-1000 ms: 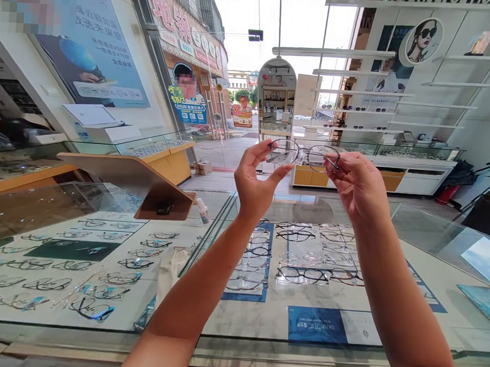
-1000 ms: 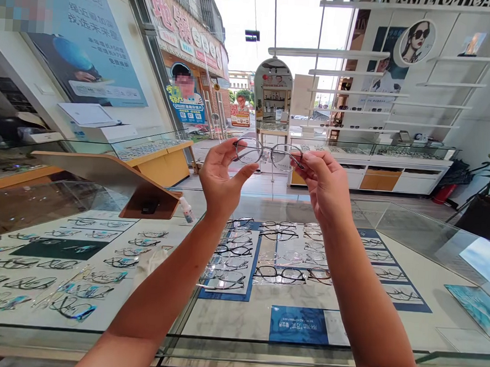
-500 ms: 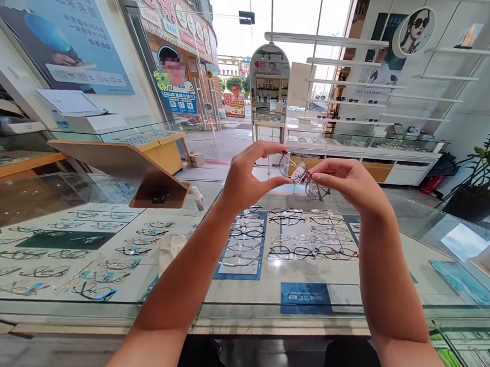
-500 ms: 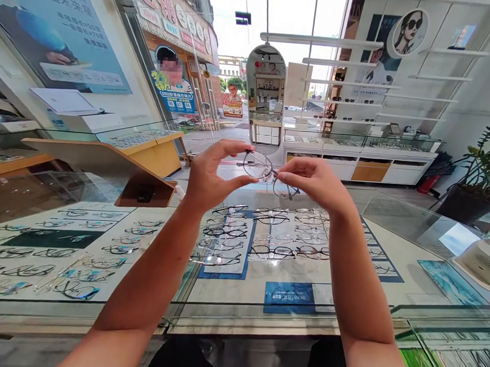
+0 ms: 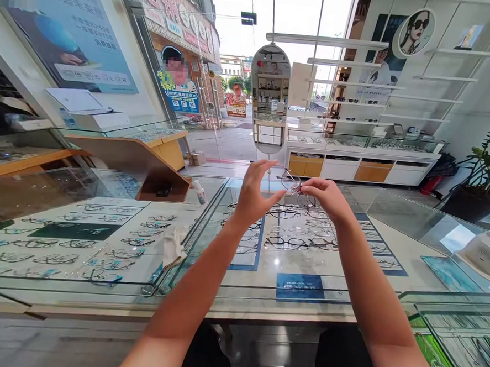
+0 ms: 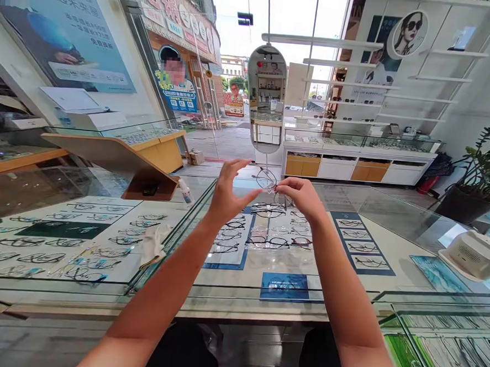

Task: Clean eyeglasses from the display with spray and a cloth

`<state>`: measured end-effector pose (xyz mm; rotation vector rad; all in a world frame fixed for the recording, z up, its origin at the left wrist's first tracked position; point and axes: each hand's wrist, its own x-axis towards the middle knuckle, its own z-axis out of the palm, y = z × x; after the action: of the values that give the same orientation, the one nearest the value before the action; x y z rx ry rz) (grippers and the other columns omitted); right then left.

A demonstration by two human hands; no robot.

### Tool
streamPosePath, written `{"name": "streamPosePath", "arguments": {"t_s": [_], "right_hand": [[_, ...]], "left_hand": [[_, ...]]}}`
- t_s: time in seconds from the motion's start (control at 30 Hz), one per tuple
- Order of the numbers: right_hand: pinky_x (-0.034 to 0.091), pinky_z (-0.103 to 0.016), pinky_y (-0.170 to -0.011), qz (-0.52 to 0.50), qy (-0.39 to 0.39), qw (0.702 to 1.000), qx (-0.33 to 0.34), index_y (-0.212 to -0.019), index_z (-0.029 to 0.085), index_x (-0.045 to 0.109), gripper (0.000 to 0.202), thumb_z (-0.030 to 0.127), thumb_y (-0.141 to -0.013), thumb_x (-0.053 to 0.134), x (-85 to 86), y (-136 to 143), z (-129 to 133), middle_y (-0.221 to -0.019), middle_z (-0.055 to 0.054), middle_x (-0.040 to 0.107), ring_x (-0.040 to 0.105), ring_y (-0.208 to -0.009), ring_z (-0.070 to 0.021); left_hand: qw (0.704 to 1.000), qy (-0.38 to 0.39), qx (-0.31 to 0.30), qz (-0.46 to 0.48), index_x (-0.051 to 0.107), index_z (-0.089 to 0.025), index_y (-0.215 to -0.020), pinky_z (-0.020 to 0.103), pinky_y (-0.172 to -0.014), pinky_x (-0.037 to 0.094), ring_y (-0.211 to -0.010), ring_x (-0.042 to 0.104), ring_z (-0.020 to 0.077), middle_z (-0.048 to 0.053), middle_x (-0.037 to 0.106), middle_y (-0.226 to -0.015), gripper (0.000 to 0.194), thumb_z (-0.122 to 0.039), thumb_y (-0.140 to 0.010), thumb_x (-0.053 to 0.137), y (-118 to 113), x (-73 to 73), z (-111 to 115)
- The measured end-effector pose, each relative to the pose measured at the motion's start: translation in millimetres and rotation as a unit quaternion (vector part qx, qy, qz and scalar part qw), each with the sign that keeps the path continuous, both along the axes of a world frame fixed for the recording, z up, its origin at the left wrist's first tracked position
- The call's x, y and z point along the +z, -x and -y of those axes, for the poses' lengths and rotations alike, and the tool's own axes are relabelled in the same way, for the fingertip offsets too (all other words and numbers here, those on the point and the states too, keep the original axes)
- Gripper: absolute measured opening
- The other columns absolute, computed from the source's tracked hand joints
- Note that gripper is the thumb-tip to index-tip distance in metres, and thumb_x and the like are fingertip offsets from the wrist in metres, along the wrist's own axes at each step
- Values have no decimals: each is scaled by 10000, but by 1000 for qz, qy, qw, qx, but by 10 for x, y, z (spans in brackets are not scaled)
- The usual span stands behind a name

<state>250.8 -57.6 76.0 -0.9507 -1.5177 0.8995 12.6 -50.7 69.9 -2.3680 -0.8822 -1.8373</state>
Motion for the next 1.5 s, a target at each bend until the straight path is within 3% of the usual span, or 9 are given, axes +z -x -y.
{"name": "streamPosePath", "arguments": {"t_s": [0.07,0.17,0.37,0.53,0.67,0.8,1.03,1.3,1.5], "right_hand": [[525,-369,-871,-18,-16,999,-48,-822,222,804,166,382,-792,838,-119,58,-35,-854,-29,797,697,-860,-212],[552,-394,-882,0,-120,982,-146,-895,226,792,158,378,-874,756,-327,254,-39,-973,-59,810,727,-953,-250],[547,-461,-968,186,-314,887,-283,-1046,225,788,151,289,-1003,657,-660,634,59,-1128,-118,806,710,-1072,-302],[540,-446,-972,220,-329,879,-266,-1085,234,741,145,277,-1004,629,-696,634,109,-1162,-98,828,734,-1088,-296],[526,-358,-794,167,-277,910,-258,-911,237,669,200,377,-1024,582,-681,491,21,-944,-63,776,681,-922,-242],[268,-320,-553,48,-165,933,-318,-593,272,250,609,568,-1051,522,-703,198,-220,-570,46,288,291,-555,-136],[117,-346,-543,-33,-84,942,-325,-580,283,162,733,793,-1000,479,-834,-237,-584,-566,54,170,138,-552,-115],[139,-348,-554,45,-67,939,-334,-573,271,169,721,748,-1024,467,-910,-230,-653,-562,47,160,150,-571,-119],[160,-346,-549,50,-54,948,-308,-567,261,179,715,716,-1033,474,-905,-205,-651,-567,37,178,165,-574,-123]], "left_hand": [[993,12,61,99,788,-206,-1109,353,-814,521,-867,615,204,54,676,-924,195,-338,-975,735,-111,-172,43],[978,171,-21,115,844,-196,-991,307,-634,389,-620,419,141,-24,490,-644,264,-427,-985,716,-257,-399,55],[867,398,-159,255,867,-170,-962,290,-622,363,-623,402,116,-17,583,-651,464,-586,-758,896,-357,-513,-24],[860,409,-134,273,849,-168,-943,281,-590,294,-610,342,105,-30,526,-636,489,-585,-698,921,-319,-535,-109],[900,390,-95,168,816,-171,-921,295,-588,226,-588,297,113,-50,401,-584,425,-575,-788,831,-232,-482,-238],[935,347,-39,-66,774,-184,-896,311,-606,236,-567,307,125,-54,340,-575,291,-464,-905,696,-161,-261,-377],[813,281,9,-510,788,-228,-988,323,-651,355,-819,638,220,62,760,-925,205,-332,-897,638,-303,-137,-614],[757,283,49,-587,840,-246,-1068,349,-786,504,-880,716,266,96,818,-1037,288,-312,-880,632,-512,-436,-742],[763,318,25,-562,868,-266,-947,375,-857,502,-917,717,302,107,819,-950,222,-249,-787,714,-535,-517,-781]]}}
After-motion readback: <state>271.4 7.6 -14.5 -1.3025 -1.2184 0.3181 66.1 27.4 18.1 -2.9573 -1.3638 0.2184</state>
